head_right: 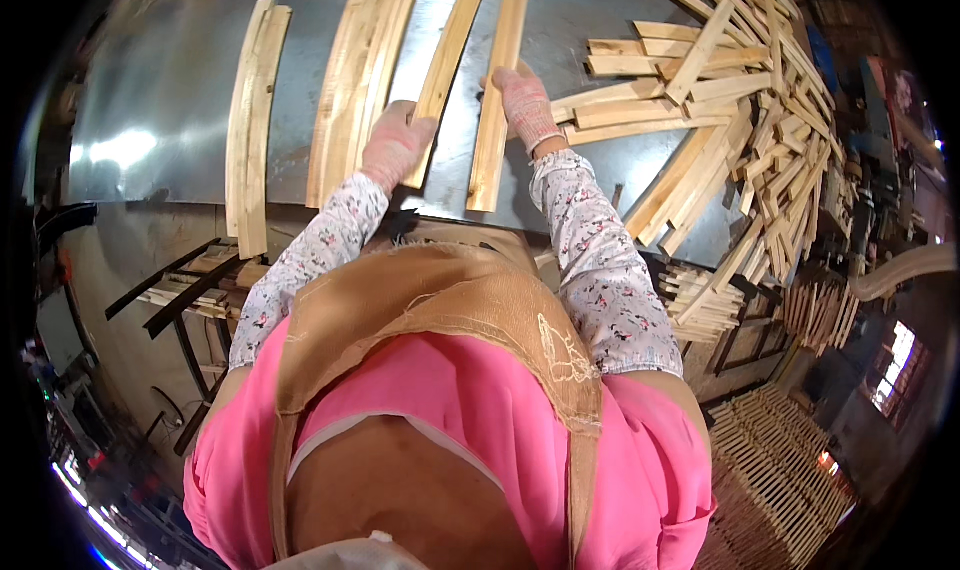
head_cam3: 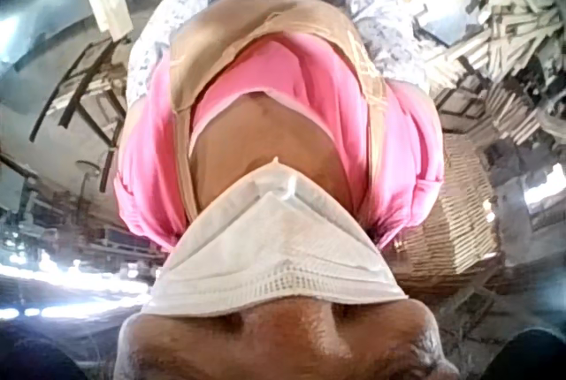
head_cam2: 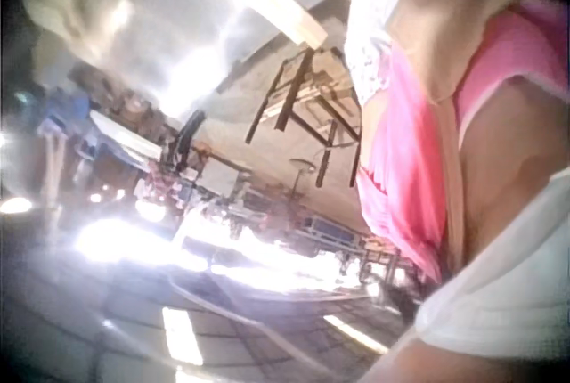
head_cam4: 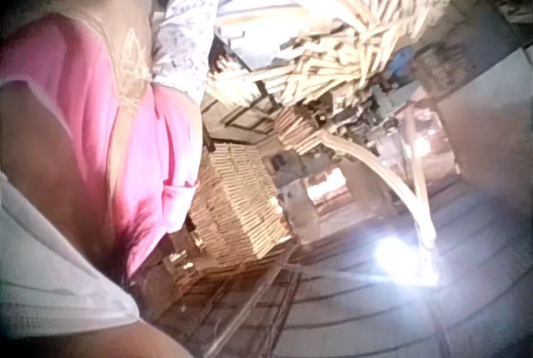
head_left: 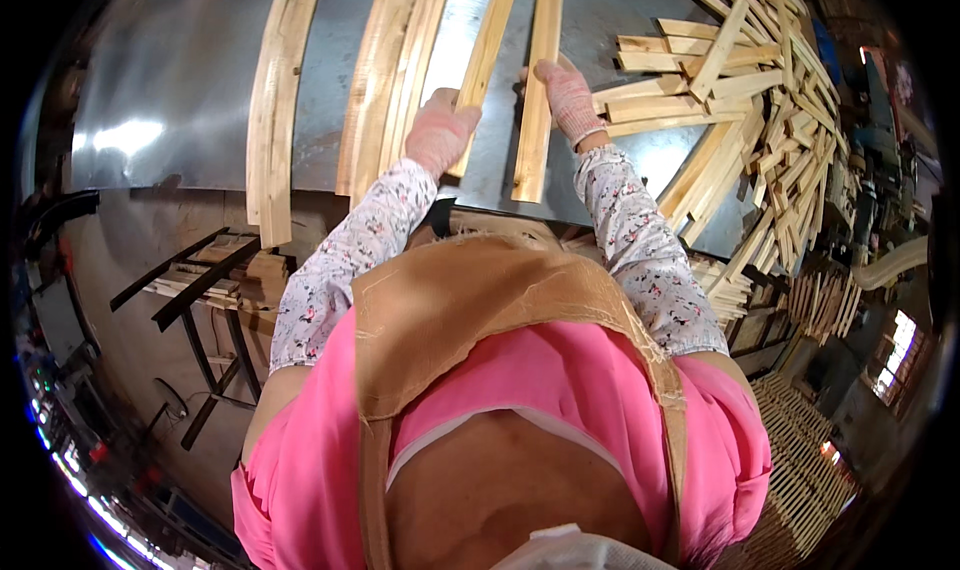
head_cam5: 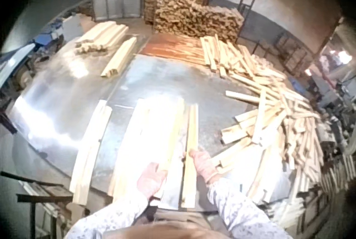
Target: The person sorts wooden slats on a metal table, picking them up from a disorganized pile and arranging them into neat stacks. The person handles the wood by hand, repeatedly moving pieces from the right side of the table to the left side to create organized piles.
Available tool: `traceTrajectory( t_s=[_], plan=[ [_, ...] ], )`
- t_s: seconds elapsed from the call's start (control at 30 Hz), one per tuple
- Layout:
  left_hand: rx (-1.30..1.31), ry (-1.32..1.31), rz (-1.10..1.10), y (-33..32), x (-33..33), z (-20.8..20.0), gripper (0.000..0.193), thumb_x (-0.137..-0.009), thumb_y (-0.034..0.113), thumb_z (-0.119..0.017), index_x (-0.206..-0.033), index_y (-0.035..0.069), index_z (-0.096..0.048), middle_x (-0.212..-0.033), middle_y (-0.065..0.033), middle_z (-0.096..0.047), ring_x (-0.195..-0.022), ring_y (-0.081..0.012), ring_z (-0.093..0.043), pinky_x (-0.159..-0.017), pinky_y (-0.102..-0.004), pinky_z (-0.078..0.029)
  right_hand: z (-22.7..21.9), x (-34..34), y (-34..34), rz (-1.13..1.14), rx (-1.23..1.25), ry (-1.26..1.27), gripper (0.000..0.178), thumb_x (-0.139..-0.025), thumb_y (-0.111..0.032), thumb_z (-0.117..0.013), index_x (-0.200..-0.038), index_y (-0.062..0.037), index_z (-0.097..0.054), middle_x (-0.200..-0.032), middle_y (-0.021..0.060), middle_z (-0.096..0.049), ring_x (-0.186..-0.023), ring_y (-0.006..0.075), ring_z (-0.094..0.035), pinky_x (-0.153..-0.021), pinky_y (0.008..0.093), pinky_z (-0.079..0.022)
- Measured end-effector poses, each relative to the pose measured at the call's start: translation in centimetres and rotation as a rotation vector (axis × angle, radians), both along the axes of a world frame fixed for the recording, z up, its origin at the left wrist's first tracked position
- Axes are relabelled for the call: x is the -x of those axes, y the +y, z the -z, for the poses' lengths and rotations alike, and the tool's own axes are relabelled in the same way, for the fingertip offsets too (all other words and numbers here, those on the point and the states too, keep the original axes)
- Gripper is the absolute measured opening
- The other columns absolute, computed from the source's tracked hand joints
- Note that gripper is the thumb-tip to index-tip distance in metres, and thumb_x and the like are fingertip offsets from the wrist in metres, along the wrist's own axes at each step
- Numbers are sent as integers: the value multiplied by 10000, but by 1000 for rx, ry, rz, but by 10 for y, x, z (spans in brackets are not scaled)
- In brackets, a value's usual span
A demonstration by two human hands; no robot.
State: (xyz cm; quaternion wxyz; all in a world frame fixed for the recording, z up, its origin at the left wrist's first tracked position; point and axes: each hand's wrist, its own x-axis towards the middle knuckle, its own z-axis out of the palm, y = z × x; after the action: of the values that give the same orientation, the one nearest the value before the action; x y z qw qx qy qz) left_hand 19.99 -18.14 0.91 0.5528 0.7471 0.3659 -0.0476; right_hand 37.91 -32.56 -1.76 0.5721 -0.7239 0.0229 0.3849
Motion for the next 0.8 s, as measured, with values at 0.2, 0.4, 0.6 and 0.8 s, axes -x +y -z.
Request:
traceTrajectory(
  t_s=[0.2, 0.4, 0.6, 0.8],
  plan=[
    [-484, 151, 603, 7, 58, 1, 629, -1005, 499, -597, -1458, 63, -628, -1458, -229, -639, -1398, -398, -560, -1175, -496, -440, -13, 56, 56, -663, 644, -505, 809, -978, -593, -575, -1485, 37, -538, -1349, 352, -683, -1292, 465, -666, -1101, 511, -510],
    [-853, 202, 24, 96, 97, 78, 843, -986, 582, -633, -1581, -5, -519, -1574, -266, -536, -1510, -433, -457, -1276, -493, -330, -4, 60, 69, -720, 561, -424, 966, -987, -622, -568, -1654, 37, -336, -1341, 359, -690, -1277, 459, -678, -1119, 481, -516],
    [-461, 141, 0, 73, 67, 17, 943, -890, 602, -776, -1600, 47, -497, -1535, -246, -521, -1463, -408, -497, -1222, -462, -422, 0, 99, 105, -831, 522, -354, 909, -1056, -625, -436, -1626, 74, -325, -1270, 349, -705, -1183, 450, -702, -1098, 468, -515],
    [-568, 280, 133, 65, 76, 17, 1122, -829, 616, -830, -1671, 39, -363, -1678, -247, -366, -1529, -403, -424, -1264, -466, -386, 15, 30, 24, -722, 478, -916, 596, -1009, -473, -605, -1448, -72, -642, -1328, 215, -742, -1259, 406, -681, -1057, 475, -539]
  ],
)
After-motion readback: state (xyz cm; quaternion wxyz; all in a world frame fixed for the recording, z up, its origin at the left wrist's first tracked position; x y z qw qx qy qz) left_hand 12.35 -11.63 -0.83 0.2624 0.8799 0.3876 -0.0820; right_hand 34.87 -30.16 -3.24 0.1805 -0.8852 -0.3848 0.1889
